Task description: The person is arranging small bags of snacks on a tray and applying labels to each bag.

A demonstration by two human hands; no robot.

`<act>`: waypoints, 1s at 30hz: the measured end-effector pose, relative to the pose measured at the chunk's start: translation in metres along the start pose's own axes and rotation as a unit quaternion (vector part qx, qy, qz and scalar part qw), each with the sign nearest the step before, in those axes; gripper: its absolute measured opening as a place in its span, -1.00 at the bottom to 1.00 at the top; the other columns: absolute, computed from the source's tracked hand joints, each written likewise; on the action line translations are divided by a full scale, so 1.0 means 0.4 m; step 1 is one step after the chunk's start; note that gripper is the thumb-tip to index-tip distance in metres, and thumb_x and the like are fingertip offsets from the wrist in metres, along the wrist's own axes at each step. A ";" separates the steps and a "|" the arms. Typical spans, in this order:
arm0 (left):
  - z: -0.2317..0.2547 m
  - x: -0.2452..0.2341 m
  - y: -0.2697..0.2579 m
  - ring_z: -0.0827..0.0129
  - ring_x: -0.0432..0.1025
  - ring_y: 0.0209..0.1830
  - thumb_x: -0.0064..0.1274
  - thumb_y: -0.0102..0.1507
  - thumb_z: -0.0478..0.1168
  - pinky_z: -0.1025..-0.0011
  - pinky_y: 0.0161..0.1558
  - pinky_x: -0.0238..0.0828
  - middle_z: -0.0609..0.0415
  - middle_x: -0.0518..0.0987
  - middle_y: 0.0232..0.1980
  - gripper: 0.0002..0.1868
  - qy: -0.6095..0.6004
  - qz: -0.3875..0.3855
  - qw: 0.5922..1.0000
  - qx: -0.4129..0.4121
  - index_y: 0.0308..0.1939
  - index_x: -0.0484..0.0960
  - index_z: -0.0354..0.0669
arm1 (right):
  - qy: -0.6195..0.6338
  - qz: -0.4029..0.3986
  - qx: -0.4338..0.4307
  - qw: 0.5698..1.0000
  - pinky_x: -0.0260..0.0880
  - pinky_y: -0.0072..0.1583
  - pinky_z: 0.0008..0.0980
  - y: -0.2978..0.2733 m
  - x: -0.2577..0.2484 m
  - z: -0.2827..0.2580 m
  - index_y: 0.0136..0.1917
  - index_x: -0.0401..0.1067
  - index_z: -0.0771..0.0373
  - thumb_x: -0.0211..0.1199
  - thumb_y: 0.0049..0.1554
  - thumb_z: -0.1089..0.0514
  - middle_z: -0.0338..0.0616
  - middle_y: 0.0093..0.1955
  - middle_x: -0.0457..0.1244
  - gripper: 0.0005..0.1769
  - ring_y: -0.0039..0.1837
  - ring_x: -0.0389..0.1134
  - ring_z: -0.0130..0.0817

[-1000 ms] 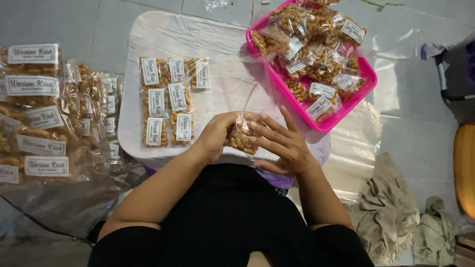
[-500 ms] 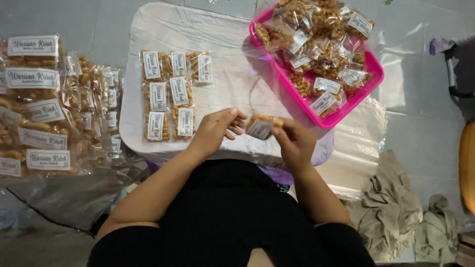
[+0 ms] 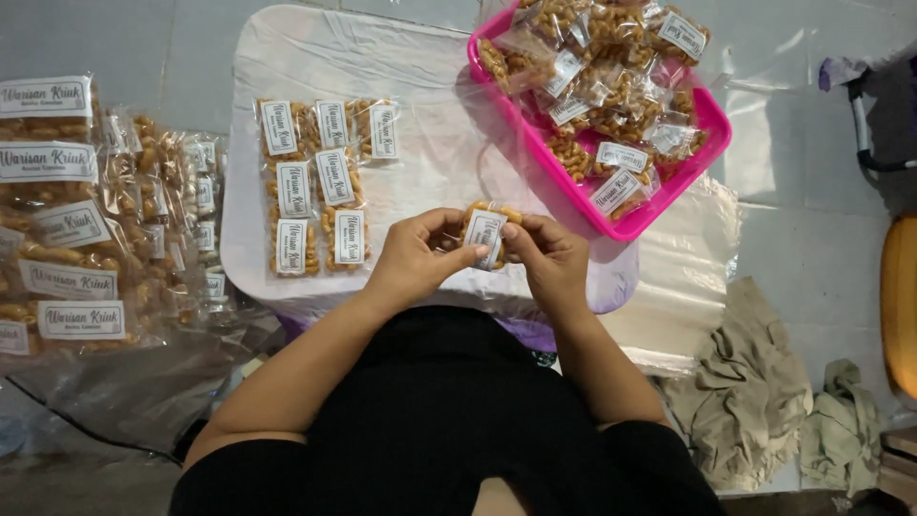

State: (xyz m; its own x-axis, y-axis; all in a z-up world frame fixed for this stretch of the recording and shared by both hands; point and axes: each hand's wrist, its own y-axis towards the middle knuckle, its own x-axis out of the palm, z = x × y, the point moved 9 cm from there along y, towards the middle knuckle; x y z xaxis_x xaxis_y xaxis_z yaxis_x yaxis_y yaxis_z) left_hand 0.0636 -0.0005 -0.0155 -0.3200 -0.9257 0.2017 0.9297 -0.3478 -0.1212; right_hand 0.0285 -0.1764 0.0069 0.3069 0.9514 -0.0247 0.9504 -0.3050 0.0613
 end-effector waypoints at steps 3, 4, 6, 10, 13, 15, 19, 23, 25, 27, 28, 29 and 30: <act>-0.038 -0.009 0.005 0.49 0.52 -0.40 0.37 0.11 -0.37 0.49 -0.35 0.67 0.05 0.59 -0.36 -0.69 -0.038 0.010 0.999 0.002 -0.10 0.67 -0.34 | 0.040 -0.070 -0.029 0.996 0.59 0.01 -0.29 -0.015 0.013 0.010 0.34 0.39 0.39 0.44 0.08 0.35 0.08 0.05 0.37 -0.43 -0.04 0.48 -0.28; -0.036 -0.010 0.002 0.49 0.52 -0.40 0.37 0.11 -0.37 0.49 -0.35 0.67 0.05 0.59 -0.36 -0.69 -0.038 0.009 0.999 0.001 -0.10 0.67 -0.34 | 0.039 -0.069 -0.029 0.996 0.59 0.01 -0.29 -0.022 0.002 0.023 0.34 0.39 0.39 0.44 0.08 0.35 0.08 0.05 0.37 -0.43 -0.04 0.48 -0.28; -0.026 -0.012 -0.001 0.45 0.52 -0.43 0.39 0.10 -0.38 0.50 -0.38 0.65 0.01 0.57 -0.38 -0.69 -0.031 0.006 0.999 0.011 -0.11 0.66 -0.36 | 0.015 -0.070 -0.053 0.996 0.54 0.04 -0.25 -0.032 -0.018 0.039 0.34 0.38 0.45 0.45 0.06 0.43 0.11 -0.06 0.37 -0.42 -0.04 0.45 -0.26; -0.058 -0.039 0.016 0.50 0.56 -0.17 0.45 0.07 -0.30 0.50 -0.09 0.63 0.03 0.68 -0.15 -0.46 -0.021 -0.011 0.999 0.033 0.12 0.64 -0.22 | 0.034 -0.059 -0.053 0.996 0.55 0.04 -0.30 0.000 -0.065 -0.019 0.40 0.32 0.39 0.38 0.08 0.48 0.06 -0.07 0.39 -0.38 -0.05 0.46 -0.27; -0.052 -0.140 0.034 0.27 0.56 0.07 0.37 0.17 -0.28 0.29 0.18 0.50 -0.02 0.66 -0.02 -0.51 0.061 0.042 0.992 0.101 0.17 0.64 -0.14 | -0.019 -0.007 -0.119 0.993 0.55 0.07 -0.25 0.068 -0.161 -0.065 0.45 0.22 0.32 0.31 0.19 0.46 0.10 -0.02 0.35 -0.40 -0.03 0.44 -0.20; -0.025 -0.237 0.036 -0.05 0.48 0.23 0.19 0.36 -0.14 0.09 0.25 0.41 -0.16 0.62 0.13 -0.65 0.215 0.123 0.954 0.168 0.19 0.60 -0.19 | -0.088 0.065 -0.153 0.982 0.57 0.00 -0.21 0.108 -0.234 -0.081 0.46 0.20 0.28 0.36 0.24 0.44 0.12 0.02 0.33 -0.40 -0.05 0.43 -0.16; 0.023 -0.296 0.027 -0.17 0.40 0.29 -0.08 0.51 0.01 -0.08 0.32 0.22 -0.23 0.57 0.18 -0.60 0.361 0.156 0.888 0.239 0.17 0.58 -0.27 | -0.105 0.052 -0.150 0.982 0.58 -0.02 -0.21 0.178 -0.241 -0.027 0.43 0.19 0.28 0.37 0.24 0.42 0.15 -0.01 0.34 -0.43 -0.07 0.45 -0.13; -0.013 -0.297 0.037 -0.29 0.23 0.44 -0.08 0.50 0.09 -0.21 0.37 0.03 -0.30 0.46 0.38 -0.47 0.548 0.159 0.776 0.268 0.32 0.52 -0.28 | -0.116 0.010 -0.081 0.990 0.55 -0.09 -0.33 0.220 -0.189 0.031 0.36 0.23 0.26 0.43 0.15 0.37 0.09 -0.07 0.37 -0.41 -0.13 0.45 -0.23; -0.044 -0.300 0.049 -0.34 0.15 0.49 -0.09 0.49 0.13 -0.31 0.39 -0.06 -0.33 0.40 0.45 -0.40 0.575 0.141 0.765 0.252 0.38 0.48 -0.28 | -0.130 -0.008 -0.049 0.990 0.54 -0.13 -0.31 0.235 -0.174 0.054 0.33 0.25 0.27 0.44 0.12 0.38 0.13 -0.08 0.38 -0.41 -0.14 0.45 -0.20; -0.098 -0.317 0.069 -0.36 0.06 0.56 -0.19 0.46 0.27 -0.42 0.41 -0.18 -0.33 0.33 0.51 -0.28 0.608 0.115 0.753 0.223 0.44 0.42 -0.23 | -0.134 -0.083 0.031 0.987 0.57 -0.17 -0.35 0.254 -0.131 0.100 0.22 0.29 0.19 0.44 0.11 0.33 0.10 -0.15 0.39 -0.52 -0.21 0.47 -0.21; -0.108 -0.318 0.070 -0.36 0.06 0.56 -0.19 0.46 0.27 -0.42 0.41 -0.18 -0.33 0.33 0.51 -0.28 0.607 0.115 0.754 0.224 0.44 0.42 -0.23 | -0.135 -0.082 0.030 0.987 0.57 -0.17 -0.35 0.264 -0.123 0.105 0.22 0.29 0.19 0.44 0.11 0.33 0.10 -0.15 0.39 -0.52 -0.21 0.47 -0.21; -0.127 -0.322 0.076 -0.33 0.01 0.59 -0.24 0.45 0.32 -0.42 0.44 -0.27 -0.31 0.28 0.55 -0.24 0.615 0.105 0.755 0.203 0.44 0.43 -0.22 | -0.132 -0.107 0.048 0.984 0.57 -0.21 -0.37 0.271 -0.104 0.119 0.10 0.37 0.22 0.41 0.08 0.38 0.07 -0.21 0.39 -0.65 -0.25 0.48 -0.23; -0.146 -0.328 0.080 -0.30 -0.04 0.62 -0.30 0.44 0.38 -0.42 0.46 -0.36 -0.28 0.24 0.59 -0.20 0.623 0.096 0.755 0.182 0.44 0.44 -0.21 | -0.129 -0.133 0.065 0.981 0.57 -0.24 -0.39 0.278 -0.083 0.134 -0.03 0.46 0.27 0.38 0.06 0.44 0.05 -0.27 0.38 -0.77 -0.29 0.49 -0.25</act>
State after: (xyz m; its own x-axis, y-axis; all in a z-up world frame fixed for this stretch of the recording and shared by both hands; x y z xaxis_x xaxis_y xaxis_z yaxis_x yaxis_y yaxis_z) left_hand 0.1246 0.1010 -0.1025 0.1152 -0.4544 -0.8833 0.8965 -0.3353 0.2894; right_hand 0.1268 -0.2442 -0.0389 0.0347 0.9610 -0.2744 0.9919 -0.0667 -0.1082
